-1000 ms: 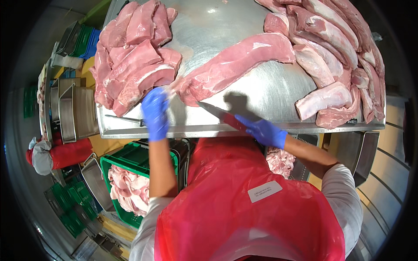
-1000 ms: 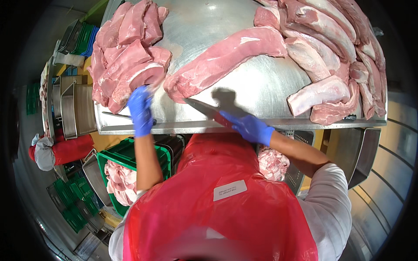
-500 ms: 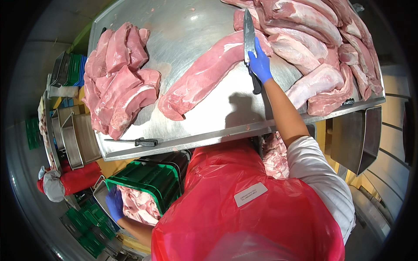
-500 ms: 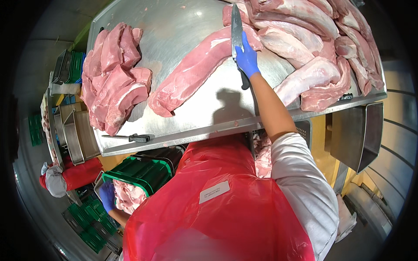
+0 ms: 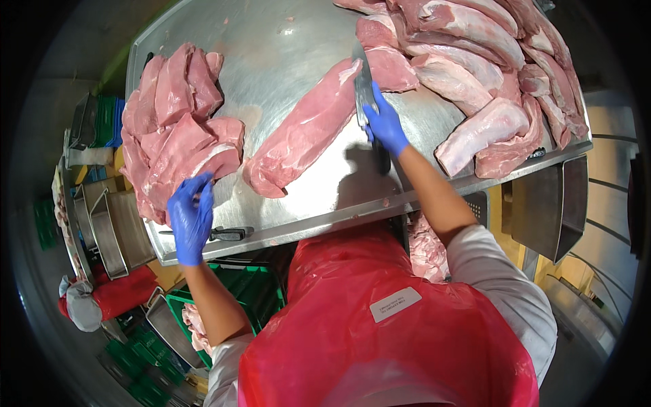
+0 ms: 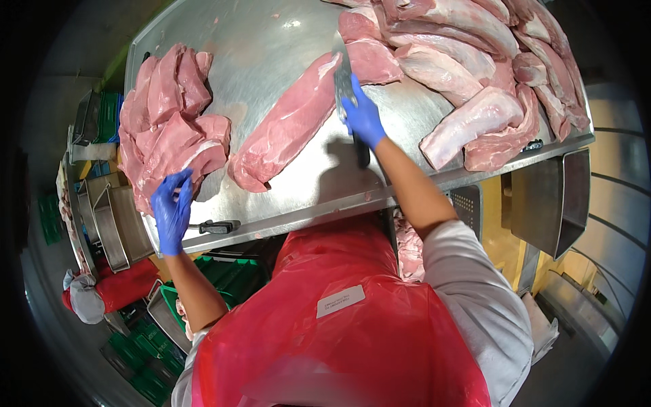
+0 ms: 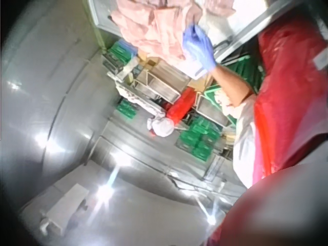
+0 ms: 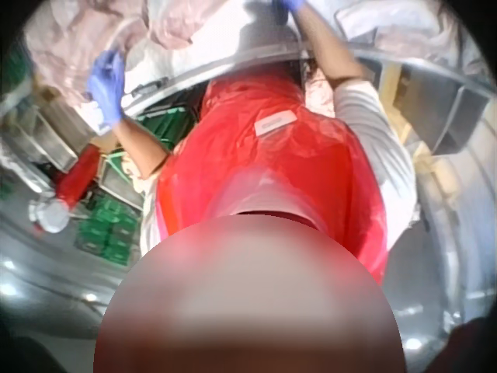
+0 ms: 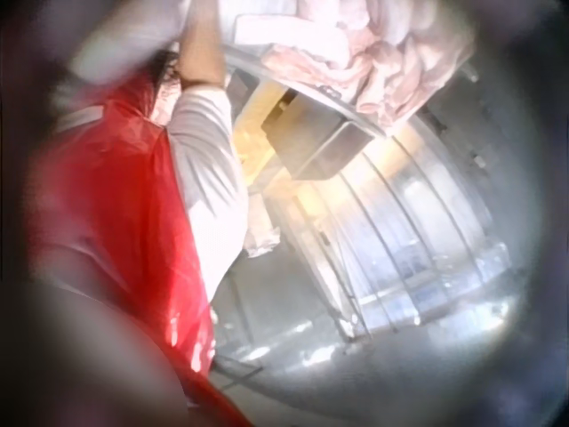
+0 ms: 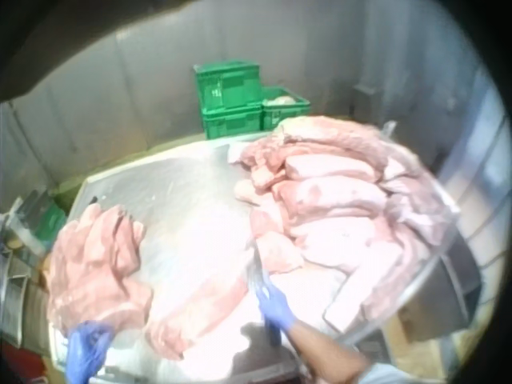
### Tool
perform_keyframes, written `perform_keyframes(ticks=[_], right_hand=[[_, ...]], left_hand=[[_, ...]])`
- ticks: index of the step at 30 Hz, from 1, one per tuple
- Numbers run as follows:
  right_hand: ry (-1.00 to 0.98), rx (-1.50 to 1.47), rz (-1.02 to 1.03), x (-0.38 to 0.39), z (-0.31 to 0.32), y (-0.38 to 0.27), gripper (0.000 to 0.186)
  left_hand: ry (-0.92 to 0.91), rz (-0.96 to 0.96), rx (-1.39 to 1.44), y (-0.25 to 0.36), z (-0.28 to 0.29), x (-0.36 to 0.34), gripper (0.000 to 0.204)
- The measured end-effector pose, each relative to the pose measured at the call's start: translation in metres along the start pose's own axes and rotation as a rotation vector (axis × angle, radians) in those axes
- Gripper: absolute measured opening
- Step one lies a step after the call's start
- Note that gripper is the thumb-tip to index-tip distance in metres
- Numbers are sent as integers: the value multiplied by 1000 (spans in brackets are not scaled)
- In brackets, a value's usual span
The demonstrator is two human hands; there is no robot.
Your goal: The person uses a knife to trim and slice large pieces of raw meat on a stainless steel table. They separate fat from lean portions and place trimmed pieces into a green basket while continuing to process additional cuts.
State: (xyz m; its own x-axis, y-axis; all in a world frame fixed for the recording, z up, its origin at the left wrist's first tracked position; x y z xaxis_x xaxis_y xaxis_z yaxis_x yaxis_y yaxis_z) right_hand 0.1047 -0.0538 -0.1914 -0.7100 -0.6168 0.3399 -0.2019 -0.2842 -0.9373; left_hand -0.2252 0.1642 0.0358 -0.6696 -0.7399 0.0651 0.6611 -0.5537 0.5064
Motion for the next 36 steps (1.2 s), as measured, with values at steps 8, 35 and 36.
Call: perform_keyframes(ticks=[8,35,36], right_hand=[[-203,324,141,68,-15,32,68],[246,137,96,57,20,-15,68],[268,90,71,52,13,-29,69]], left_hand=[[-67,-266,205,54,-60,-68,19],[-22,-605,-309,130,-285,-115,26],[22,-539,-187,118,-282,-126,21]])
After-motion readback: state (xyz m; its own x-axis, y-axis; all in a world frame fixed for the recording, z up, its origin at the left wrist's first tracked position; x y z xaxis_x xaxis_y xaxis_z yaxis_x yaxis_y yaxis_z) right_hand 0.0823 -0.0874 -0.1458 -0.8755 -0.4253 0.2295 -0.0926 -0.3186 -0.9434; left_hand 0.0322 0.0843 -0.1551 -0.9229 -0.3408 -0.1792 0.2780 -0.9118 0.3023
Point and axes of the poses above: each hand's wrist, its own x-axis away from the middle knuckle, its own z-axis out of the back of the hand, y = z × x, the point moved 5 cm from there along -x, towards the middle knuckle, and after that the axes turned 1 degree about -y, right-handed, at the moved point
